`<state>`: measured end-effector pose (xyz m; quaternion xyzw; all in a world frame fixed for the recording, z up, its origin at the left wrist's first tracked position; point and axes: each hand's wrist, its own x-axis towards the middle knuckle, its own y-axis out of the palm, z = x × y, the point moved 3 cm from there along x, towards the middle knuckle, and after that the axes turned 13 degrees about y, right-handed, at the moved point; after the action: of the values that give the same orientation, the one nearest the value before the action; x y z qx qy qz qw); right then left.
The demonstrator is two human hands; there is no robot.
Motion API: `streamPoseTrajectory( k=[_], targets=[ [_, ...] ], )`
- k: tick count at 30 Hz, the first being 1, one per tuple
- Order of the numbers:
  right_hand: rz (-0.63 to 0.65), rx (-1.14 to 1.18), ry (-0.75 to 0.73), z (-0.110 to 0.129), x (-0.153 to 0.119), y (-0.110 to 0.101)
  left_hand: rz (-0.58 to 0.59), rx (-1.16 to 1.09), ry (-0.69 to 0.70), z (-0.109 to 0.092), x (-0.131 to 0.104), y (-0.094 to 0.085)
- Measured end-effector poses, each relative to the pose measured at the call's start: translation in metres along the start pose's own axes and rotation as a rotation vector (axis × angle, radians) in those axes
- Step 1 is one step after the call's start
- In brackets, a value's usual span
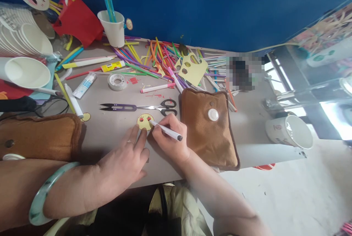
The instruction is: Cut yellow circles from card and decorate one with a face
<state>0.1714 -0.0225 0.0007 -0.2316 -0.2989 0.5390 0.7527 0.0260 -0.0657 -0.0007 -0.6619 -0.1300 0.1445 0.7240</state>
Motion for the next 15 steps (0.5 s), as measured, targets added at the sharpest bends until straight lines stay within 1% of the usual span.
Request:
streamPoseTrajectory(
  k=[3, 9, 15],
  targets=[
    [-0.008, -0.005, 0.01, 0.0, 0.0, 0.0, 0.006, 0.002, 0.001, 0.0, 0.0, 0.001],
    [-0.013, 0.0, 0.001, -0.001, 0.0, 0.001, -0.017, 0.002, 0.02, -0.001, -0.001, 0.011],
    [-0.005, -0.005, -0.003, -0.001, 0.0, 0.001, -0.013, -0.019, 0.039, -0.002, -0.002, 0.013]
  ],
)
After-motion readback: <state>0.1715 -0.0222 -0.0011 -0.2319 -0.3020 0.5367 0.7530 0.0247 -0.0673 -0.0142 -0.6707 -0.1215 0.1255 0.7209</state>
